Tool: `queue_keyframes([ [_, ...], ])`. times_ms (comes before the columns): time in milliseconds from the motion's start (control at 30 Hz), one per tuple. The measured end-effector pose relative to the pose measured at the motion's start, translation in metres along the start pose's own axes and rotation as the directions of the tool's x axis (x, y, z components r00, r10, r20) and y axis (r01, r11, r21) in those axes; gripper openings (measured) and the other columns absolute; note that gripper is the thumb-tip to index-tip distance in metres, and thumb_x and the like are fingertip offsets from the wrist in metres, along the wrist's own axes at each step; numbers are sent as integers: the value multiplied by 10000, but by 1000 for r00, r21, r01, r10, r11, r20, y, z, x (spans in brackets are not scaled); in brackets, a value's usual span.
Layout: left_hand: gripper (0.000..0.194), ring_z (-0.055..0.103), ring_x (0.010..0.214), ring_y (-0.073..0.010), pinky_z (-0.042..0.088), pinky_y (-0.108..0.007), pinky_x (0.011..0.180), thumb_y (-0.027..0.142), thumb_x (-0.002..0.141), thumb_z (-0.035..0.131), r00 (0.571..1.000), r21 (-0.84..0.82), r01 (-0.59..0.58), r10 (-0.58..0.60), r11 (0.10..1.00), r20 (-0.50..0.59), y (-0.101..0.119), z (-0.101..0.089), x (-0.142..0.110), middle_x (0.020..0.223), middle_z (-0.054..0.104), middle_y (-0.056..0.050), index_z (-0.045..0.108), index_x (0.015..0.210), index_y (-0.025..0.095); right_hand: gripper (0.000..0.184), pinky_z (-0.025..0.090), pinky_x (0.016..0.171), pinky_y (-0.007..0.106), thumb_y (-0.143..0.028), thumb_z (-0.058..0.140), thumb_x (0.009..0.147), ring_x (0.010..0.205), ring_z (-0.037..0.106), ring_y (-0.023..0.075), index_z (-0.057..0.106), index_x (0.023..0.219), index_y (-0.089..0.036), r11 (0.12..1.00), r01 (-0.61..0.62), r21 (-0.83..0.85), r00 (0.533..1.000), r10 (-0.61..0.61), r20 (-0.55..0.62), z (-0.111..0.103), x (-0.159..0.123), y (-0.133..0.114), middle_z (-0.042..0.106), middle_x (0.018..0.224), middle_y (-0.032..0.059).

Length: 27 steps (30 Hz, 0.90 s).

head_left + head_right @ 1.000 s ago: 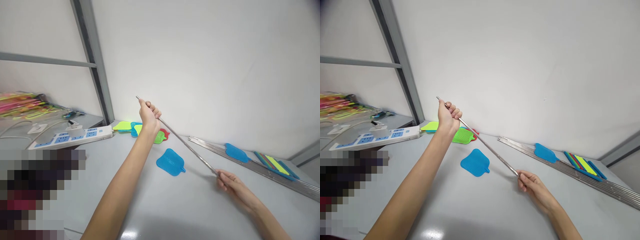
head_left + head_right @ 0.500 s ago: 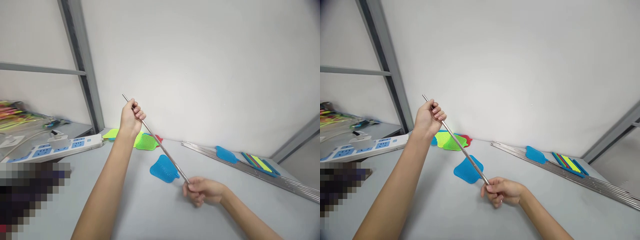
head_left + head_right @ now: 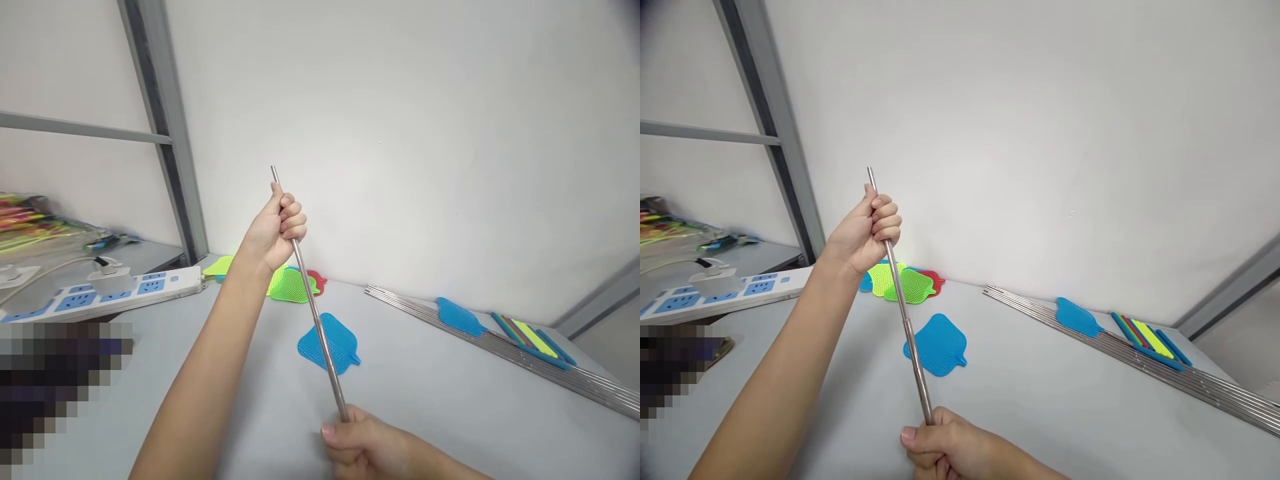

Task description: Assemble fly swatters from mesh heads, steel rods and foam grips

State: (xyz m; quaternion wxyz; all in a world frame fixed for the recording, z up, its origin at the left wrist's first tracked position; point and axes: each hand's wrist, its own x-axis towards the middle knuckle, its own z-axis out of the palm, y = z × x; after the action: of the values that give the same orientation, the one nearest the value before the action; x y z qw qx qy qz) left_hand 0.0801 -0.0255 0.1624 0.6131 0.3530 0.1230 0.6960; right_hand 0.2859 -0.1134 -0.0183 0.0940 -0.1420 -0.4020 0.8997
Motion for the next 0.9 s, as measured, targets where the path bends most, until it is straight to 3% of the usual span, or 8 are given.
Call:
queue_keyframes([
  [167,350,218,282,-19,172,-128,246,370,839,368,1000,-38,-25,25,999,8,-7,2,3,430,202,88,327,555,170,459,73,323,183,-254,521,768,310,159,3,217,436,-168,999,37,17,999,-37,26,-2,4,2,168,398,-84],
  [400,380,197,272,-22,140,-132,232,370,870,267,1000,-68,-3,2,998,-18,-19,5,6,421,176,86,307,548,172,440,100,317,187,-265,532,757,299,189,5,281,413,-156,996,89,-14,996,-90,-29,-5,1,11,201,370,-79],
  [700,368,193,275,-6,135,-105,233,408,810,409,995,10,96,-96,995,27,-56,19,4,449,149,94,301,552,169,470,74,288,166,-277,524,757,270,149,5,216,417,-178,986,130,108,991,-128,-29,-4,2,13,143,352,-98],
  [900,371,193,275,-5,142,-103,229,411,789,446,995,32,101,-100,994,-7,-61,20,3,450,147,93,301,547,170,485,97,286,166,-299,563,730,268,159,5,218,412,-175,991,71,114,997,-66,-46,1,0,8,157,356,-98],
])
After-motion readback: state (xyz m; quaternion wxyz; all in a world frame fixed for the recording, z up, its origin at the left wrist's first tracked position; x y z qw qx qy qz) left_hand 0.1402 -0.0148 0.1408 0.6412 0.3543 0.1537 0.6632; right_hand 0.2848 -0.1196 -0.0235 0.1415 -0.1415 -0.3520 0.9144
